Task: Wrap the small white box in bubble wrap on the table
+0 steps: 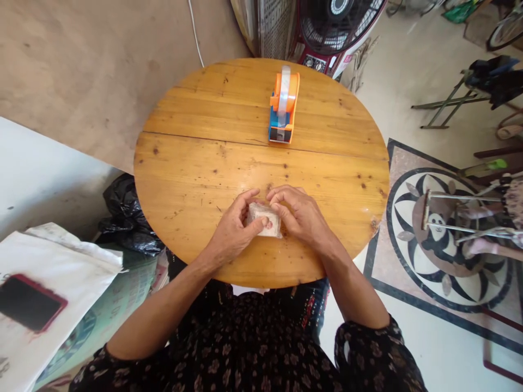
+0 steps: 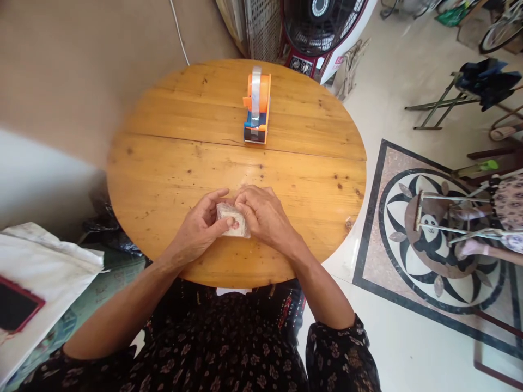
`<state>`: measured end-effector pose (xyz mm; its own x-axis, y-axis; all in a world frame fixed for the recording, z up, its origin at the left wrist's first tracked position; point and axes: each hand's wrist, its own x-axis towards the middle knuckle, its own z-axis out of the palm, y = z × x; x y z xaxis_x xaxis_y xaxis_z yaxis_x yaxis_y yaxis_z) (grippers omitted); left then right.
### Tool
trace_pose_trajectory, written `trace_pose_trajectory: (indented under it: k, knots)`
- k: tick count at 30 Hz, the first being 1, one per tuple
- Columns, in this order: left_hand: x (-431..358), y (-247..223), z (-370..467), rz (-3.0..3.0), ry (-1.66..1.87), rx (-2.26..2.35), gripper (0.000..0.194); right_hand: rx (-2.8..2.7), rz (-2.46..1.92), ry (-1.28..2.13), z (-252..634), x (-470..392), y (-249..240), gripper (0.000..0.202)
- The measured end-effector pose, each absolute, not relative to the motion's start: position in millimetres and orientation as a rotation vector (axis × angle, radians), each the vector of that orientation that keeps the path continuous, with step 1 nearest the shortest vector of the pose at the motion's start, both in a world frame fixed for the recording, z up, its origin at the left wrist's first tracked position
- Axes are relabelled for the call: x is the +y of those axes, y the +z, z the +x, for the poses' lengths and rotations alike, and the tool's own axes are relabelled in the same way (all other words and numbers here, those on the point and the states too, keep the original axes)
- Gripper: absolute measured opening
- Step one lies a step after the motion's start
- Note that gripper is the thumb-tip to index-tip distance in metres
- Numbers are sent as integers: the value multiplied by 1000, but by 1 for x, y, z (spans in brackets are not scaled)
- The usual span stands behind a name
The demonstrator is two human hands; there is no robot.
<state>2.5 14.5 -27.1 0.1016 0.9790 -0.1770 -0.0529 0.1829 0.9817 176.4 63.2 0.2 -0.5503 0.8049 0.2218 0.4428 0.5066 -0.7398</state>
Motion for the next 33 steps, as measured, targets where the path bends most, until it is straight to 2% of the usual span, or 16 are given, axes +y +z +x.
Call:
trace_pose_trajectory:
  k: [10,16,19,23,29,31,33]
  knots:
    - [8,-38,3,1115,1112,1123,52,-2398,-914,275,178,41,-4,17]
    - [4,-39,5,1113,1152,1155,48,-2593,-848,77,193,22,-6,32]
    - [3,-41,6,1094,1183,1148,47,-2484,-938,171,207,12,-2,38]
    - [2,-43,7,1070,1191,1134,47,-2147,-1134,537,222,14,5,45]
    - [0,-42,5,1114,1178,1157,45,-2186,-1015,1020,210,37,-10,92]
    - [-1,-42,5,1133,1180,1176,45,-2176,-1007,1084,204,39,-18,95]
    - [-2,-43,7,1130,1182,1206,44,-2130,-1040,1106,200,38,-23,89]
